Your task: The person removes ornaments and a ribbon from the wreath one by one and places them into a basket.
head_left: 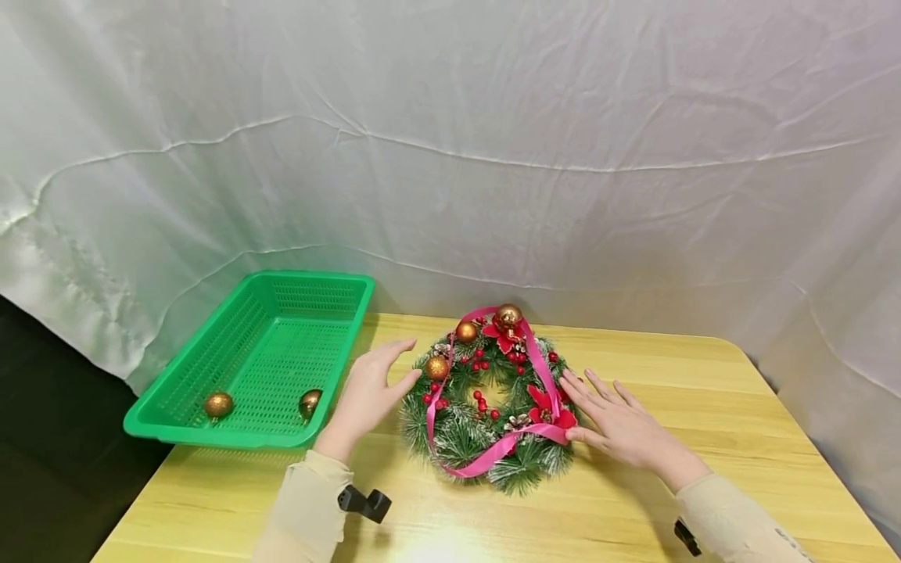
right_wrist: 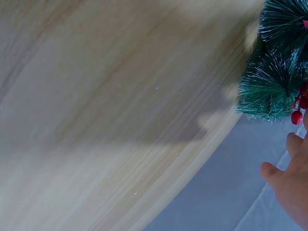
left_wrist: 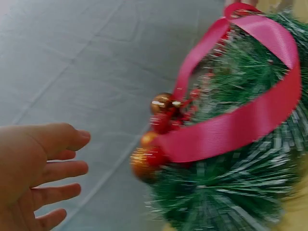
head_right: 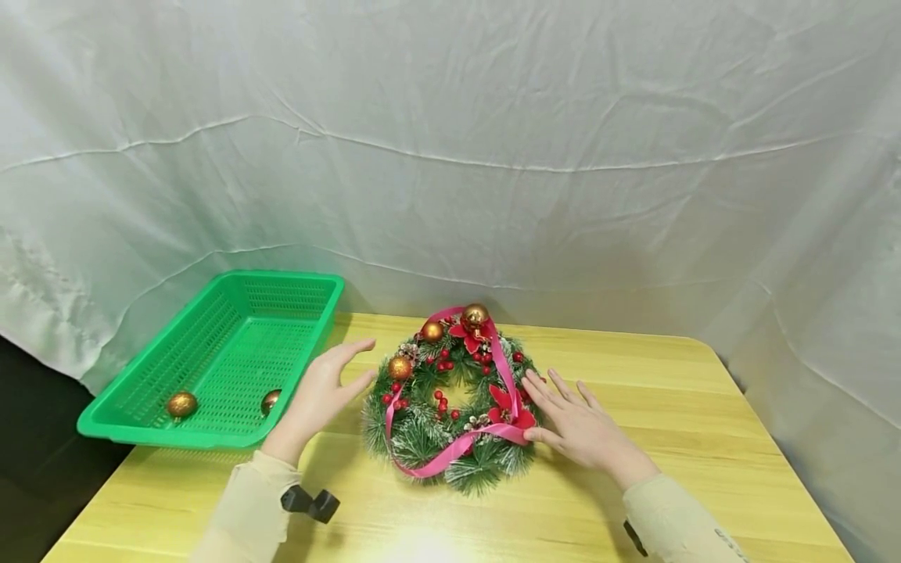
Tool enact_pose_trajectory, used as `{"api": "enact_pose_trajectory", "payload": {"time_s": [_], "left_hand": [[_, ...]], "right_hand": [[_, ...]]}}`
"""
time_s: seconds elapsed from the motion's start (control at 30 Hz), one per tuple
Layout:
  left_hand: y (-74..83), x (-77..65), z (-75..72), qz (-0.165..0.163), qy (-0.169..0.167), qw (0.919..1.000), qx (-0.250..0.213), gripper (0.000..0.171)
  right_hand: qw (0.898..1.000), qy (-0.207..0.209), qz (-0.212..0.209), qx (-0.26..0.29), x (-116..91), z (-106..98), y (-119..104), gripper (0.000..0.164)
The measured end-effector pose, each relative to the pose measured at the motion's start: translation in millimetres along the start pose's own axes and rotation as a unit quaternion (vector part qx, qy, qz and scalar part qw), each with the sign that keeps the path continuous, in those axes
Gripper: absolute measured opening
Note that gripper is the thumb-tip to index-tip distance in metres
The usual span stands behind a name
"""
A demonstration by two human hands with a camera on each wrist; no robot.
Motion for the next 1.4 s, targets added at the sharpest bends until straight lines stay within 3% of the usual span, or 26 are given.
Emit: {"api": "enact_pose_trajectory", "payload": {"time_s": [0.27, 0.6, 1.03, 1.4], "left_hand": [[-14.6, 10.9, 34.7, -0.022, -0.034, 0.9990, -0.020, 0.055], [-25.7, 15.7, 52.1, -0.035, -0.063, 0.9973, -0.014, 0.058], [-23.8, 16.2, 51.5, -0.040, -0.054, 0.9977, -0.002, 0.048], [-19.7, 15.7, 40.0, -0.021, -0.005, 0.9998, -0.001, 0.047]], "right_hand": [[1.000, -0.005, 0.003, 0.010, 0, 0, 0, 0.077], [1.000, -0.012, 0.007, 0.005, 0, 3, 1, 0.077], [1.000, -0.010, 0.010, 0.015, -1, 4, 2, 0.077], [1.000, -0.009, 0.009, 0.015, -1, 3, 1, 0.076]]}}
Point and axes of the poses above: each hand's wrist, its own x-axis towards the middle knuckle, its own z-axis out of the palm, y = z × x, the point moved 3 cm from there along x, towards the middle knuckle, and after that the axes turned 8 degrees about -x, right-handed, at the moved point
